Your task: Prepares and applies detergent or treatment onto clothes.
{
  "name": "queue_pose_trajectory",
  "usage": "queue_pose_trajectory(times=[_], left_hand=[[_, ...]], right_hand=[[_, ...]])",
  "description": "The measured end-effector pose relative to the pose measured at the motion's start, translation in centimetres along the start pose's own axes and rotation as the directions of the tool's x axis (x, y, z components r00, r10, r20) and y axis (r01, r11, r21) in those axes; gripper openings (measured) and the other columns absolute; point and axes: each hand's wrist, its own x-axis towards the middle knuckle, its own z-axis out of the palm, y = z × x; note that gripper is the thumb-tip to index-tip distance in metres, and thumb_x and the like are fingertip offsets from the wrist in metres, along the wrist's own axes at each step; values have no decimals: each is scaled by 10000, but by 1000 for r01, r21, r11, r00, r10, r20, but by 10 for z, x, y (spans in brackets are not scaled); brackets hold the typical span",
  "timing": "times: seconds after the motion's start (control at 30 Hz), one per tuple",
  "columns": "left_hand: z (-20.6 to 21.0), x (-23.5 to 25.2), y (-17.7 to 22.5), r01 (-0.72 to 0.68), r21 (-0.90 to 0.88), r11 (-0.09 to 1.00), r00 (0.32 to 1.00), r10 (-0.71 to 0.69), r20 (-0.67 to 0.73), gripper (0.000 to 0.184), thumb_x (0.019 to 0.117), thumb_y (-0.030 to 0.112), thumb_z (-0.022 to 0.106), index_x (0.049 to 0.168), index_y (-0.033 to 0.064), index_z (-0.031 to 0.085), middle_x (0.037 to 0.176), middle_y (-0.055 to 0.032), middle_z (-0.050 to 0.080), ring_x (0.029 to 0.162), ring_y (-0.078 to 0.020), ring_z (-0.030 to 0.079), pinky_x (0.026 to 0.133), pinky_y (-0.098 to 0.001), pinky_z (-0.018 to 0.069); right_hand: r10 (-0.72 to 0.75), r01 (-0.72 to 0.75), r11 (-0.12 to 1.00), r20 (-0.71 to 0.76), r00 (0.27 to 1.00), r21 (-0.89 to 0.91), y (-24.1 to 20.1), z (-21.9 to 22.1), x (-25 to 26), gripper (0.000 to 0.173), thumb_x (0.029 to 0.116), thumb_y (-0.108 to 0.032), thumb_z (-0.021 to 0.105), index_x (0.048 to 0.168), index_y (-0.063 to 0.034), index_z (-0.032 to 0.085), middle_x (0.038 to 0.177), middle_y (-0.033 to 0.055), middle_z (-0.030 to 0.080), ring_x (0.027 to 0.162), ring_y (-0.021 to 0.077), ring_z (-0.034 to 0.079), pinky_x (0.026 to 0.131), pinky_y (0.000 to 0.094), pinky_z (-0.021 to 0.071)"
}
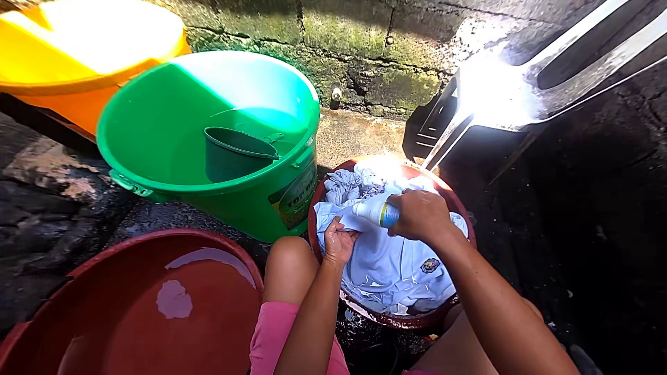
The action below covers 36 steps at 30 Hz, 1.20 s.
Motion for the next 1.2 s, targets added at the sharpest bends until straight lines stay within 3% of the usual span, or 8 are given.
queue_pose_trajectory(times=[0.43, 0.77, 0.97, 1.13, 1.2], left_hand=[[0, 0, -1, -7, -12, 1000, 1000, 7, 11, 191, 976, 150, 319, 966, 174, 509, 995, -45, 668, 923, -210, 667, 813, -422, 551], [0, -1, 0, 12, 1, 1000, 1000, -12, -8, 250, 972, 153, 327, 1141, 126, 508, 1125, -106, 644, 1000, -251, 657, 864, -462, 548], [0, -1, 1, 9, -10, 1000, 1000, -9, -5, 259, 999, 158, 299, 1151, 130, 507, 1125, -94, 642, 998, -242, 655, 855, -451, 547], [1, -1, 2, 23, -14, 1000, 999, -24, -29, 217, 998, 172, 316, 1058, 148, 523, 1072, -71, 661, 979, -223, 663, 849, -436, 549], [5, 1, 11, 58, 141, 988, 995, -47, -85, 213, 1038, 166, 333, 1128, 108, 518, 1109, -92, 630, 982, -219, 643, 854, -425, 542]], right_hand=[[-26, 29, 997, 48, 998, -70, -11, 1, -3, 408, 836, -314, 791, 1178, -110, 708, 1139, 158, 684, 1078, 364, 655, 826, 582, 497], [32, -33, 995, -14, 999, -93, -15, 2, 3, 430, 827, -279, 785, 1204, -89, 701, 1185, 179, 678, 1133, 380, 633, 851, 578, 485], [10, -10, 996, -8, 1000, -91, -15, 3, 3, 402, 822, -277, 794, 1161, -78, 713, 1157, 180, 690, 1111, 386, 645, 840, 594, 487], [-19, 25, 993, 57, 998, -112, -20, 4, 1, 375, 828, -283, 788, 1134, -81, 709, 1142, 161, 690, 1093, 363, 653, 834, 578, 491], [-20, 28, 993, 73, 997, -114, -20, 5, 1, 382, 831, -282, 791, 1145, -80, 708, 1154, 161, 690, 1102, 363, 651, 843, 583, 489]])
